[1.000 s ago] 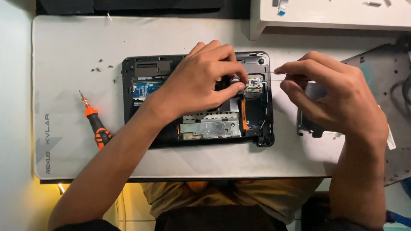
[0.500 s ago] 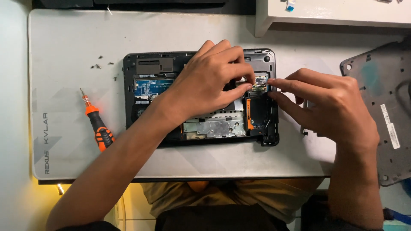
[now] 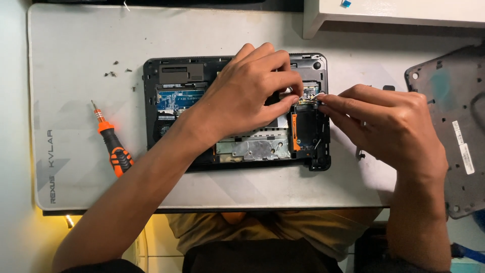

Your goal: Disconnecting internal cables and unscrewing the motherboard of a laptop.

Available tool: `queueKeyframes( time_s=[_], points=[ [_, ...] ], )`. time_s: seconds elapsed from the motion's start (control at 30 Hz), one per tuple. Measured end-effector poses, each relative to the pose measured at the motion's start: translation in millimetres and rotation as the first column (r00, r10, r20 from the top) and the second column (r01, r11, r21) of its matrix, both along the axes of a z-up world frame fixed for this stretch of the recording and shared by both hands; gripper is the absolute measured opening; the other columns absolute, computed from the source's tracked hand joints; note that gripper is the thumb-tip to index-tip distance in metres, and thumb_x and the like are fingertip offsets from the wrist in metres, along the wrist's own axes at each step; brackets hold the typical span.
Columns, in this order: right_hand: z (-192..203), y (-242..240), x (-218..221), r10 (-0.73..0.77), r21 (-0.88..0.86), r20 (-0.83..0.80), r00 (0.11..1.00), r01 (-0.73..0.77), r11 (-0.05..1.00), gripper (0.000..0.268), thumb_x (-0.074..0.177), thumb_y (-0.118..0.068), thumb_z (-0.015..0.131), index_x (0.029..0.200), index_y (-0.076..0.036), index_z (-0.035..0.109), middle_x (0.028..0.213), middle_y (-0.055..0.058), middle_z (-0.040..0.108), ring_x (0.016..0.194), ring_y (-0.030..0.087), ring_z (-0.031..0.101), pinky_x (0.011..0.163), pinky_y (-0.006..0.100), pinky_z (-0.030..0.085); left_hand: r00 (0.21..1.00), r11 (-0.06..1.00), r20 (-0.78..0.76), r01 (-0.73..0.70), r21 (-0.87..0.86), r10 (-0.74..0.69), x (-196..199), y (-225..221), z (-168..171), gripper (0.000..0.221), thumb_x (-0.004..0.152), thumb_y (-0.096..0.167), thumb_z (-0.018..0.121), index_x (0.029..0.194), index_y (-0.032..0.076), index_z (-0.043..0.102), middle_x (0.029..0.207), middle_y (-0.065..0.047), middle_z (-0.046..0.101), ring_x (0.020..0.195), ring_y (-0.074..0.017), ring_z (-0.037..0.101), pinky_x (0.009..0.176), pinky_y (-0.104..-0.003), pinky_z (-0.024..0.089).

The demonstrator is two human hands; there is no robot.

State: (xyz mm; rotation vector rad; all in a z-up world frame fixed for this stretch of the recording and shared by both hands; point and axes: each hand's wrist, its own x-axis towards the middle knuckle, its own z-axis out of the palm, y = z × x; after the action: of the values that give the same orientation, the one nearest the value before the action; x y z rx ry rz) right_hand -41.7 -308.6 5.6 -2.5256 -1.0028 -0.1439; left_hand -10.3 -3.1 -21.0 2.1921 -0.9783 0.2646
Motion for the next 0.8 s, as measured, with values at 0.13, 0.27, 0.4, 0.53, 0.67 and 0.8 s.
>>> queueKeyframes(
  time_s=[0.13, 0.27, 0.4, 0.53, 0.67, 0.8],
  points=[
    [-1.6, 0.0, -2.3, 0.008, -0.012, 0.005, 1.0, -0.008, 1.0, 0.022, 0.105, 0.003, 0.096, 0.125, -0.005, 0.098, 0.1, 0.005, 0.087, 0.053, 0.01, 0.053, 0.044, 0.031, 0.04, 0.999, 1.0, 0.028, 0.017, 0.014, -0.018, 1.7, 1.1, -0.4, 0.013, 0.098, 0.006, 0.083, 0.108, 0.014, 0.085, 0.107, -0.001, 0.067, 0.096, -0.0207, 0.057, 0.099, -0.04, 0.048],
    [-3.2, -0.4, -1.5, 0.012, -0.028, 0.01, 1.0, -0.011, 1.0, 0.021, 0.106, 0.002, 0.095, 0.125, -0.005, 0.098, 0.098, 0.004, 0.086, 0.051, 0.009, 0.052, 0.042, 0.03, 0.04, 0.993, 0.997, 0.104, 0.059, 0.05, -0.063, 3.1, 3.9, 1.5, 0.013, 0.096, 0.006, 0.088, 0.107, 0.012, 0.086, 0.107, -0.006, 0.065, 0.096, -0.0237, 0.059, 0.099, -0.043, 0.048],
    [-2.9, -0.1, -1.3, 0.015, -0.018, 0.0, 1.0, -0.015, 1.0, 0.023, 0.104, 0.004, 0.096, 0.125, -0.004, 0.097, 0.096, 0.004, 0.085, 0.051, 0.01, 0.051, 0.041, 0.03, 0.038, 0.988, 0.995, 0.132, 0.066, 0.08, -0.076, 4.0, 6.5, 2.3, 0.015, 0.096, 0.009, 0.09, 0.11, 0.013, 0.085, 0.108, -0.006, 0.064, 0.097, -0.0242, 0.058, 0.099, -0.042, 0.048],
    [-3.6, 0.7, -1.5, 0.003, -0.026, 0.005, 1.0, -0.003, 1.0, 0.021, 0.105, 0.003, 0.096, 0.125, -0.004, 0.098, 0.097, 0.005, 0.085, 0.051, 0.01, 0.052, 0.042, 0.031, 0.039, 0.988, 0.994, 0.132, 0.066, 0.088, -0.077, 4.4, 5.7, 0.5, 0.016, 0.096, 0.009, 0.091, 0.11, 0.013, 0.084, 0.108, -0.006, 0.063, 0.096, -0.0242, 0.057, 0.099, -0.043, 0.047],
    [-8.1, -0.5, -0.5, 0.014, -0.028, 0.007, 1.0, -0.014, 1.0, 0.02, 0.105, 0.003, 0.095, 0.124, -0.004, 0.098, 0.094, 0.006, 0.084, 0.05, 0.01, 0.052, 0.04, 0.03, 0.039, 0.988, 0.993, 0.124, 0.078, 0.089, -0.089, 4.1, 5.4, 2.2, 0.017, 0.095, 0.009, 0.094, 0.107, 0.016, 0.085, 0.108, -0.005, 0.063, 0.095, -0.0231, 0.056, 0.098, -0.042, 0.047],
    [-6.8, 0.9, -2.0, -0.004, -0.04, 0.002, 1.0, 0.004, 0.999, 0.019, 0.106, 0.003, 0.095, 0.123, -0.004, 0.098, 0.094, 0.005, 0.084, 0.05, 0.01, 0.053, 0.04, 0.03, 0.04, 0.987, 0.99, 0.13, 0.079, 0.117, -0.094, 4.3, 5.4, 1.1, 0.015, 0.094, 0.014, 0.097, 0.106, 0.017, 0.088, 0.108, -0.004, 0.061, 0.096, -0.023, 0.055, 0.097, -0.041, 0.047]
  ],
)
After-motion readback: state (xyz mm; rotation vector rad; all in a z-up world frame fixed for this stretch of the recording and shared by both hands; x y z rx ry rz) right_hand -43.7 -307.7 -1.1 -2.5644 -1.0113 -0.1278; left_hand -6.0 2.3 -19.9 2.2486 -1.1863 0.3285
